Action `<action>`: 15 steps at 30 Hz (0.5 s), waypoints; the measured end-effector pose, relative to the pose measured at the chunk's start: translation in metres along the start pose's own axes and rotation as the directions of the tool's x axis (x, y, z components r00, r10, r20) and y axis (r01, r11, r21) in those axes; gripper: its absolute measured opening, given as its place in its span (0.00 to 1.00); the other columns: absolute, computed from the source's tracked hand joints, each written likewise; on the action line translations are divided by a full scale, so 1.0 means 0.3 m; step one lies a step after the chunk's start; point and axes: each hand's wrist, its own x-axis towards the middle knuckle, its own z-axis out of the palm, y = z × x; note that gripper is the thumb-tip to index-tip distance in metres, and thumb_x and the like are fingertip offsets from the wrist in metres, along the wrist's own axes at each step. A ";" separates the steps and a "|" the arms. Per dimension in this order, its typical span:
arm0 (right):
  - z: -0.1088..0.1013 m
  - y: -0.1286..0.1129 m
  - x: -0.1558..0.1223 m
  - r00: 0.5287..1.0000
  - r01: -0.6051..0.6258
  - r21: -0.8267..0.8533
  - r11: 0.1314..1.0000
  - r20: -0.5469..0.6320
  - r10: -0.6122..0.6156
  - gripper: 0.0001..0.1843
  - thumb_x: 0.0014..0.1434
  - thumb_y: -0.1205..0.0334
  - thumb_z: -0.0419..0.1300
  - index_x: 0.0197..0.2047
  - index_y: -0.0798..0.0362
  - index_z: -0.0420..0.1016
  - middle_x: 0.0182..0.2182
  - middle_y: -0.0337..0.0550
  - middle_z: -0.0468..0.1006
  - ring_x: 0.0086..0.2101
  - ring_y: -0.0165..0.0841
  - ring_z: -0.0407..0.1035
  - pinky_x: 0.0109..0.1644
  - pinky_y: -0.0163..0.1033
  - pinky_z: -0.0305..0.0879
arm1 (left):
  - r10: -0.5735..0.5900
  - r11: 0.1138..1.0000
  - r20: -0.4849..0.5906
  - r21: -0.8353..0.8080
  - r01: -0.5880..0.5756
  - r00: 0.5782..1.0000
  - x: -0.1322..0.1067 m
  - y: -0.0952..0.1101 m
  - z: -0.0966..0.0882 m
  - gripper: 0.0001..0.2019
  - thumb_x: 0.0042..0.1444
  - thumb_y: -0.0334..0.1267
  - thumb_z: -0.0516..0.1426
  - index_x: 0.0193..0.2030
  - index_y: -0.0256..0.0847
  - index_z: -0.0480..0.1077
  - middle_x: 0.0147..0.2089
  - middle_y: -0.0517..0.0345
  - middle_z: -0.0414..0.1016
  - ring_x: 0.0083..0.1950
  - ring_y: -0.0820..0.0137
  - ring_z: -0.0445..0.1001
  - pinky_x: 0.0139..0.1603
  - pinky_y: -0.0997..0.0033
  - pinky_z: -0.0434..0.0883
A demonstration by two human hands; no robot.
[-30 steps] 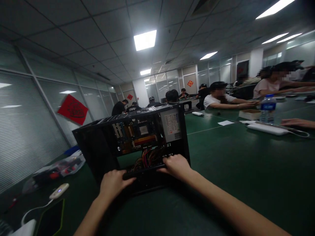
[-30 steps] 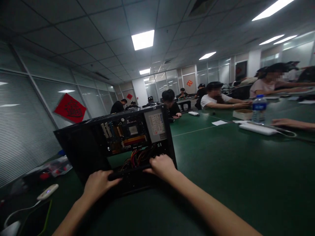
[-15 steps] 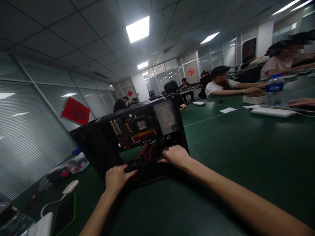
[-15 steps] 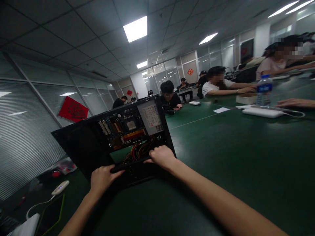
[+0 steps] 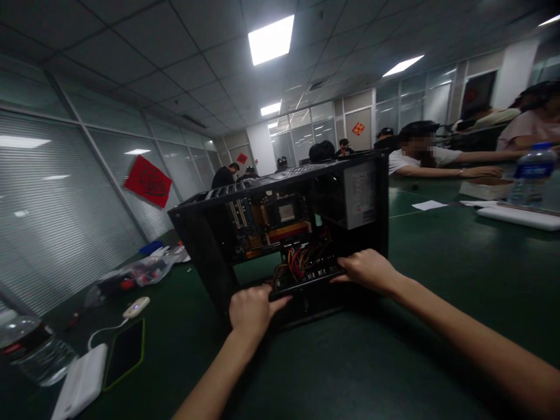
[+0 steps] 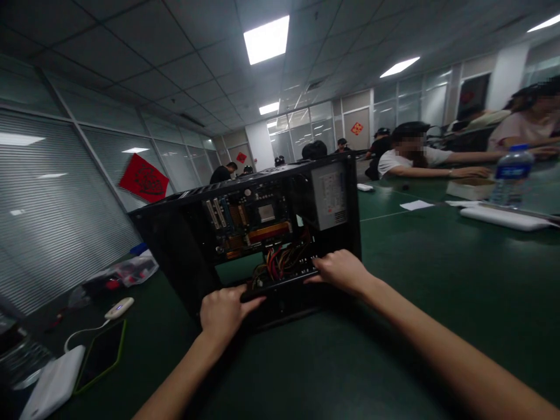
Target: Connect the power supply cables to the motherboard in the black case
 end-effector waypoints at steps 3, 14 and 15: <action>0.022 0.117 -0.025 0.999 -0.027 0.010 1.000 0.038 0.027 0.23 0.65 0.40 0.62 0.36 0.53 0.81 0.29 0.53 0.84 0.33 0.45 0.81 0.33 0.38 0.62 | 0.028 0.997 0.024 -0.067 -0.026 0.999 0.016 0.108 -0.004 0.31 0.62 0.67 0.54 0.46 0.41 0.82 0.42 0.42 0.85 0.44 0.48 0.83 0.41 0.58 0.76; -0.076 0.487 -0.075 0.990 -0.135 0.617 0.775 0.124 0.074 0.32 0.61 0.51 0.57 0.65 0.57 0.72 0.61 0.62 0.76 0.58 0.42 0.74 0.62 0.44 0.70 | 0.200 0.913 0.006 -0.363 -0.184 0.980 0.175 0.565 0.017 0.27 0.66 0.56 0.57 0.51 0.29 0.80 0.42 0.30 0.82 0.48 0.49 0.83 0.46 0.57 0.77; -0.075 0.496 -0.055 0.988 -0.153 0.588 0.795 0.110 0.109 0.31 0.62 0.51 0.55 0.64 0.58 0.72 0.61 0.61 0.76 0.58 0.43 0.75 0.63 0.46 0.70 | 0.233 0.902 -0.013 -0.370 -0.221 0.972 0.195 0.609 0.028 0.26 0.67 0.54 0.56 0.51 0.27 0.79 0.42 0.28 0.82 0.48 0.48 0.83 0.45 0.57 0.77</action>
